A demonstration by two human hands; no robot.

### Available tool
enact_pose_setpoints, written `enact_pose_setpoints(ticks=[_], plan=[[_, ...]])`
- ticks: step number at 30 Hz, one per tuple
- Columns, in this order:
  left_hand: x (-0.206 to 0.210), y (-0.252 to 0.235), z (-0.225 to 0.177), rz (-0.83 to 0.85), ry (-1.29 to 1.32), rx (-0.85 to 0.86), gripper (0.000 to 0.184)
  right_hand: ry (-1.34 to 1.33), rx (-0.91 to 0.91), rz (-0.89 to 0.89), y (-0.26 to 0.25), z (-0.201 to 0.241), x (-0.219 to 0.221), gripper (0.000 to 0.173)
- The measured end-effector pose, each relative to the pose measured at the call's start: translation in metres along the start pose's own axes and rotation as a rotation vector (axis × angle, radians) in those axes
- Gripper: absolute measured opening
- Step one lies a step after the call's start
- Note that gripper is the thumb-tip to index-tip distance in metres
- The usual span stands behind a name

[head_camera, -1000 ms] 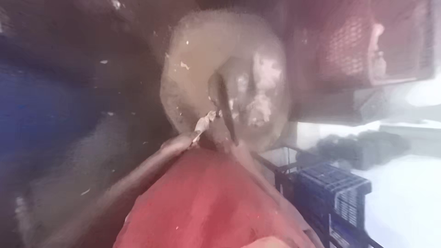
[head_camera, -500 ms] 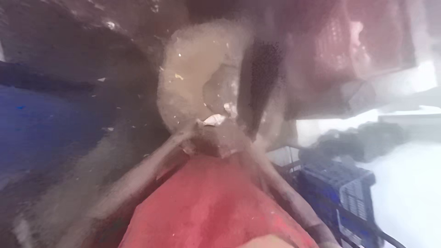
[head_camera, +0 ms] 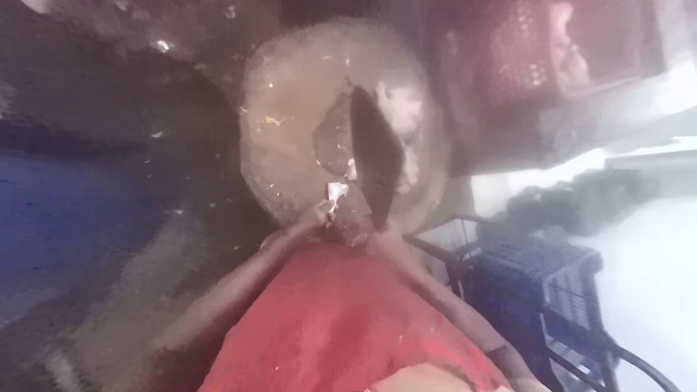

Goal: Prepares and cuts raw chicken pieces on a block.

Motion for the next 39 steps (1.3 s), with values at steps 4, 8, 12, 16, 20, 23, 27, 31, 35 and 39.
enact_pose_setpoints(ticks=[4, 8, 12, 16, 20, 23, 27, 31, 35, 39], plan=[[0.012, -0.005, 0.010, 0.031, 0.054, -0.125, 0.040, 0.302, 0.216, 0.252, -0.026, -0.079, 0.028, 0.047], [-0.007, -0.006, 0.000, -0.045, -0.313, 0.153, 0.043, 0.304, 0.314, 0.186, -0.028, -0.077, 0.013, 0.052], [-0.033, -0.005, 0.000, -0.319, -0.553, 0.392, 0.034, -0.044, 0.071, -0.002, -0.002, 0.003, -0.012, 0.027], [-0.031, -0.003, -0.007, -0.327, -0.628, 0.393, 0.033, 0.016, -0.049, 0.013, 0.008, -0.013, 0.004, 0.033], [-0.020, -0.020, -0.005, -0.320, -0.699, 0.311, 0.035, 0.342, 0.258, 0.257, -0.024, -0.105, 0.018, 0.051], [-0.029, -0.036, -0.009, -0.240, -0.082, 0.309, 0.034, 0.284, 0.293, 0.107, -0.005, -0.110, -0.012, 0.051], [-0.052, -0.045, -0.087, -0.386, 0.163, 0.479, 0.037, 0.328, 0.150, 0.262, 0.015, -0.112, -0.072, 0.040], [0.000, -0.046, -0.174, -0.207, -0.350, 0.656, 0.036, 0.507, -0.056, 0.498, 0.010, -0.143, -0.087, 0.045], [0.097, -0.087, -0.189, -0.060, -0.958, 0.811, 0.044, 0.491, -0.314, 0.451, 0.019, -0.127, -0.071, 0.057], [0.162, -0.097, -0.192, -0.101, -1.321, 0.699, 0.041, 0.347, -0.035, 0.572, 0.009, -0.072, -0.058, 0.038]])
Point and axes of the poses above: each hand's wrist, its own y-axis away from the middle knuckle, its own x-axis out of the palm, z = x × y, the point moved 3 cm from there along -y, towards the middle knuckle, and after that the axes turned 12 degrees about -z, right-handed, at the moved point
